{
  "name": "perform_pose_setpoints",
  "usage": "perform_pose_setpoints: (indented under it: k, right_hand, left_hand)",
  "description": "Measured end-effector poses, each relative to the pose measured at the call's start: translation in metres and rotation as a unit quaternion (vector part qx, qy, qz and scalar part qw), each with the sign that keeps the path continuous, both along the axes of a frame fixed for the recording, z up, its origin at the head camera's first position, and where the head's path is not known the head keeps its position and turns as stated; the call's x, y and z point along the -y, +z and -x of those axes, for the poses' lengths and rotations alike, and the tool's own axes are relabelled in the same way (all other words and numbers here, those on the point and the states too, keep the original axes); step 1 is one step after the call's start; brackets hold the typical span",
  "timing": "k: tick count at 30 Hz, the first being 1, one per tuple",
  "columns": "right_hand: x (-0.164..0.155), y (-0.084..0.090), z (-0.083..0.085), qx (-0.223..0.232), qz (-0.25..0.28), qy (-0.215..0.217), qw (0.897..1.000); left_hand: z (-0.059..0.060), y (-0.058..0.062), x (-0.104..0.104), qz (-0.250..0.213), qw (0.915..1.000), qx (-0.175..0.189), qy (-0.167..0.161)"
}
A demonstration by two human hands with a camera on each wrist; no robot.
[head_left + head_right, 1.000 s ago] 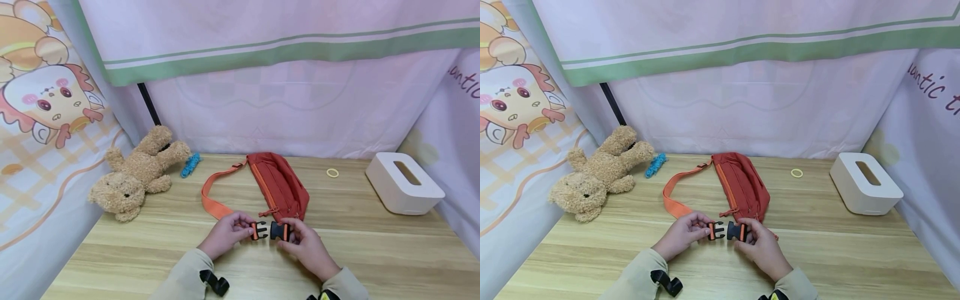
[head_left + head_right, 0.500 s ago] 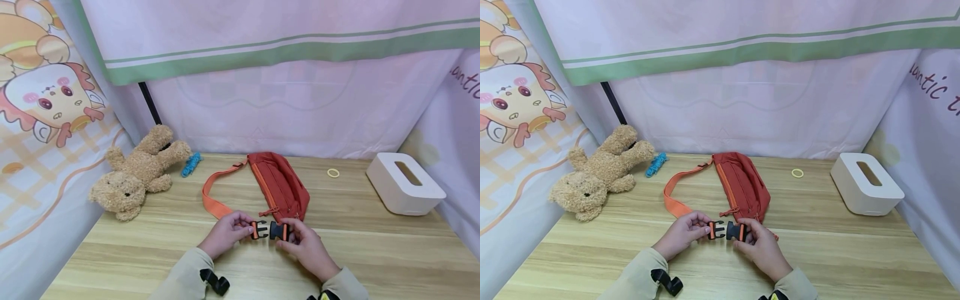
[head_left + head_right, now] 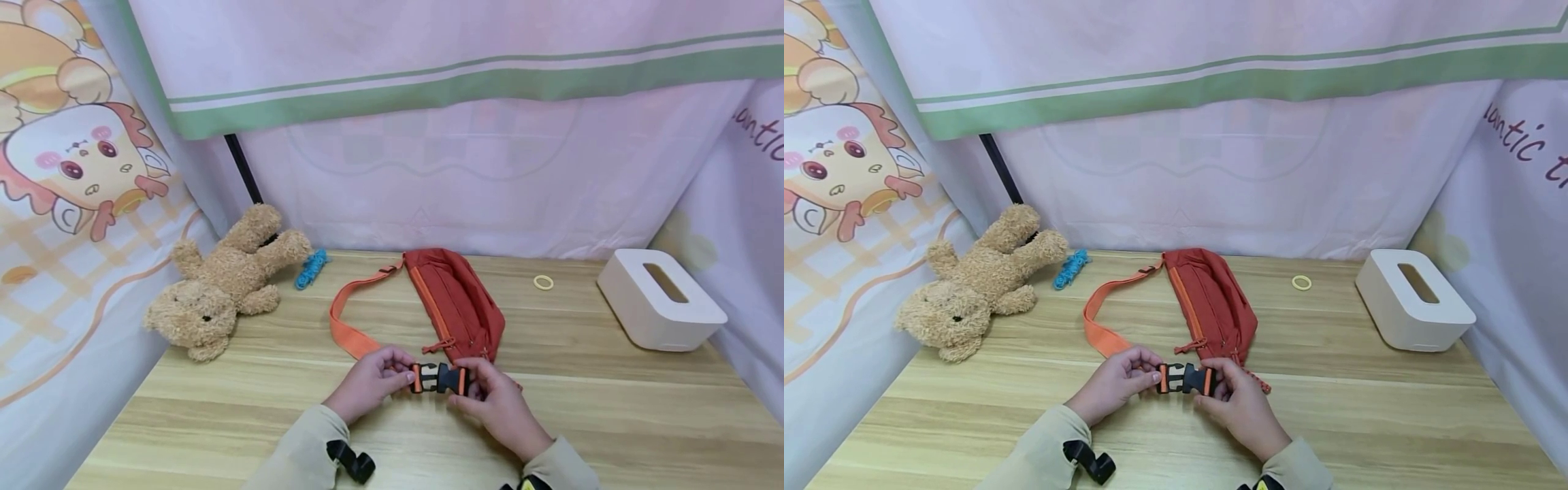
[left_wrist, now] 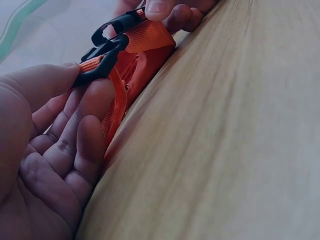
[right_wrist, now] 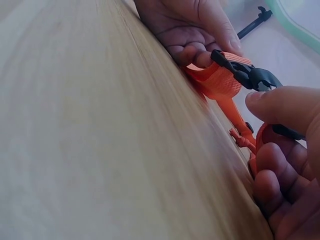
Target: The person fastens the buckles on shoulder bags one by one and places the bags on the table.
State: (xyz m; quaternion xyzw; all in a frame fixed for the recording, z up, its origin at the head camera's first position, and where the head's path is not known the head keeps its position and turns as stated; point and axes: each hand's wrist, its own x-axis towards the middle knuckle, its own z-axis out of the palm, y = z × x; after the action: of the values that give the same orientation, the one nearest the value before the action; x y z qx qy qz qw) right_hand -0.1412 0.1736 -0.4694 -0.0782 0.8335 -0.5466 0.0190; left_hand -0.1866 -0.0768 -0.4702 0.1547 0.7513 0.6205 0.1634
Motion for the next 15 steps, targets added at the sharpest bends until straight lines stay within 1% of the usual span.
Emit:
perform_pose_setpoints:
  k: [8,15]
  right_hand:
    - [0.002,0.0008,-0.0007,-0.006,0.006,0.007,1.0]
    - [0.0032,-0.0008,-0.0021,-0.017,-0.004,0.01,1.0]
  left_hand:
    - [0.0004,0.0003,-0.0005,0.002,1.0,-0.001,-0.004]
    - [0.0002,0.0006,-0.001,0.022,0.9997,-0.005,-0.006]
